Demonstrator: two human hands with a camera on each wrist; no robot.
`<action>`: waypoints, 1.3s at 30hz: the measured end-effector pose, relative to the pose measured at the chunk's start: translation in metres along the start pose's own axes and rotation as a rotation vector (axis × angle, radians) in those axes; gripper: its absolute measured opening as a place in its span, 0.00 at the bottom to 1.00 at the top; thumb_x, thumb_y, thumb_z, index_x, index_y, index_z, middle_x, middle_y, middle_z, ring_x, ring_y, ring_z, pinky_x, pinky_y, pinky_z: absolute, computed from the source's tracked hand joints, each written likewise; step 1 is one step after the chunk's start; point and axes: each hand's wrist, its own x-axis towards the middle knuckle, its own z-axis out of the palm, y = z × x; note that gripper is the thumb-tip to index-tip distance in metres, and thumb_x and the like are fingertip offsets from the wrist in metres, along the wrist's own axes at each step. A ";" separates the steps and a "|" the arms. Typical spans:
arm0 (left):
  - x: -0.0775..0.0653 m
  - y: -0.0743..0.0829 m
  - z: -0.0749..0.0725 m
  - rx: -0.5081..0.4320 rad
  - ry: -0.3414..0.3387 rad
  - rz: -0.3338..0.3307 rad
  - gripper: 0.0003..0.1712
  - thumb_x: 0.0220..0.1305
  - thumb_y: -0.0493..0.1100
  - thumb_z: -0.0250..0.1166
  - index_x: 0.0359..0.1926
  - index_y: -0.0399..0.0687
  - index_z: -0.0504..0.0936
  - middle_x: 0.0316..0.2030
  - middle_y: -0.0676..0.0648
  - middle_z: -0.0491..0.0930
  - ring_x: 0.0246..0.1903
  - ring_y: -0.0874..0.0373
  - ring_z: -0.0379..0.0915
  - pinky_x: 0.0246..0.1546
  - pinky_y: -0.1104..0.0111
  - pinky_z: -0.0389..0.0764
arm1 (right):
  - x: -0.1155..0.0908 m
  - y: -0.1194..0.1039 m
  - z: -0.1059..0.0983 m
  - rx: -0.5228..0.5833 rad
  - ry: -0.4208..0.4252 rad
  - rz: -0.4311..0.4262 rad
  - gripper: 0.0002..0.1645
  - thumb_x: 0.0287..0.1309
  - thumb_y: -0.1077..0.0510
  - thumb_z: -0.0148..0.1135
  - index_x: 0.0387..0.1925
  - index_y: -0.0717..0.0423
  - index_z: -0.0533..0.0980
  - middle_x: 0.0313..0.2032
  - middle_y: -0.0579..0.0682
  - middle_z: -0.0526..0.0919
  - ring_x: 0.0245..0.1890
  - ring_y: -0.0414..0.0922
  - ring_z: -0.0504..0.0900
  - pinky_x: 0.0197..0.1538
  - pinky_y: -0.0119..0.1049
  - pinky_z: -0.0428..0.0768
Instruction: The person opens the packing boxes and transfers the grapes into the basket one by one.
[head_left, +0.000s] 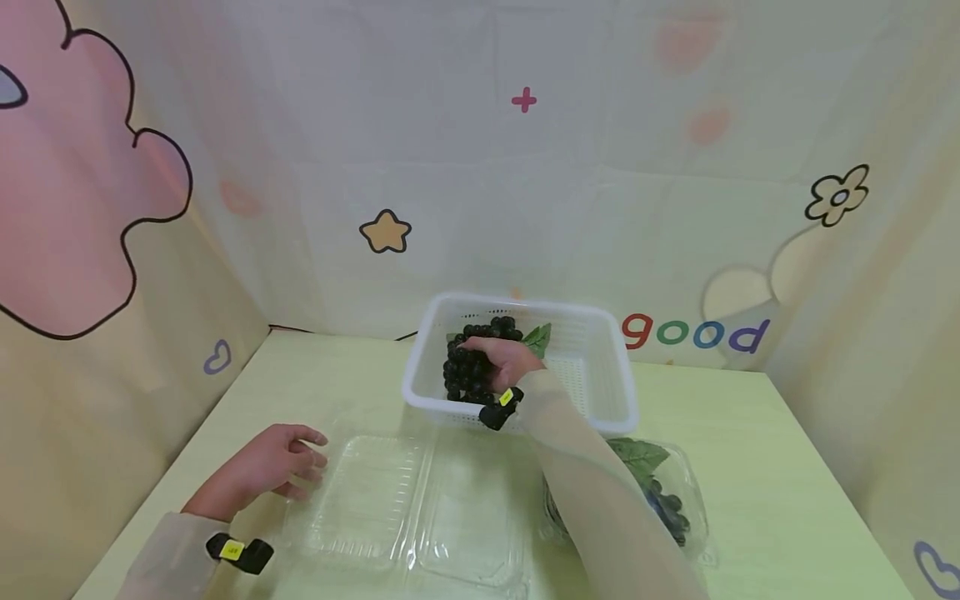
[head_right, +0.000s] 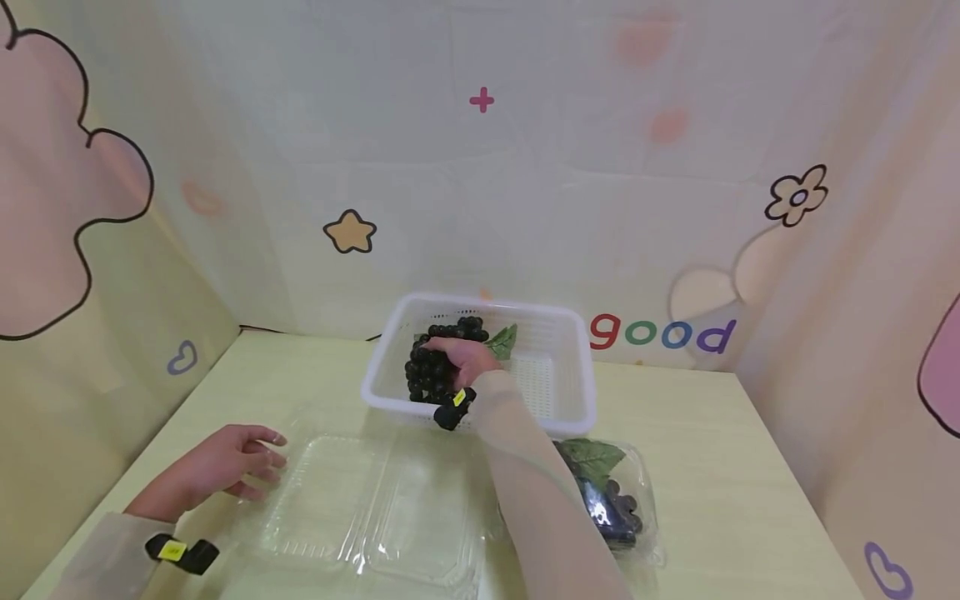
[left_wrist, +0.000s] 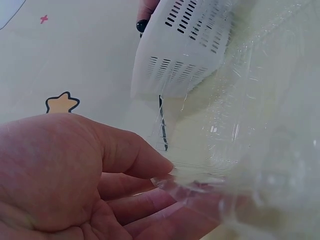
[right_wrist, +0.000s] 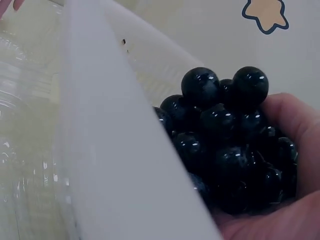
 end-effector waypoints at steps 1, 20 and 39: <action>0.000 0.000 0.000 0.001 0.002 0.002 0.21 0.71 0.33 0.58 0.62 0.28 0.73 0.45 0.37 0.87 0.39 0.52 0.85 0.32 0.58 0.88 | 0.000 0.000 0.000 -0.016 0.009 0.000 0.34 0.61 0.53 0.70 0.65 0.59 0.70 0.56 0.53 0.80 0.44 0.44 0.81 0.53 0.36 0.83; -0.002 0.006 0.004 0.022 0.016 -0.004 0.24 0.68 0.35 0.65 0.62 0.28 0.73 0.42 0.38 0.84 0.37 0.52 0.84 0.33 0.58 0.88 | -0.003 0.008 0.001 -0.015 0.052 0.023 0.51 0.68 0.58 0.64 0.81 0.58 0.45 0.76 0.75 0.51 0.78 0.66 0.54 0.78 0.52 0.59; -0.004 0.010 0.002 0.075 0.042 0.006 0.23 0.69 0.34 0.62 0.61 0.26 0.72 0.44 0.34 0.83 0.38 0.50 0.84 0.35 0.59 0.89 | -0.008 0.009 -0.001 0.085 0.009 -0.042 0.43 0.70 0.52 0.61 0.77 0.61 0.53 0.74 0.67 0.60 0.75 0.61 0.63 0.76 0.53 0.65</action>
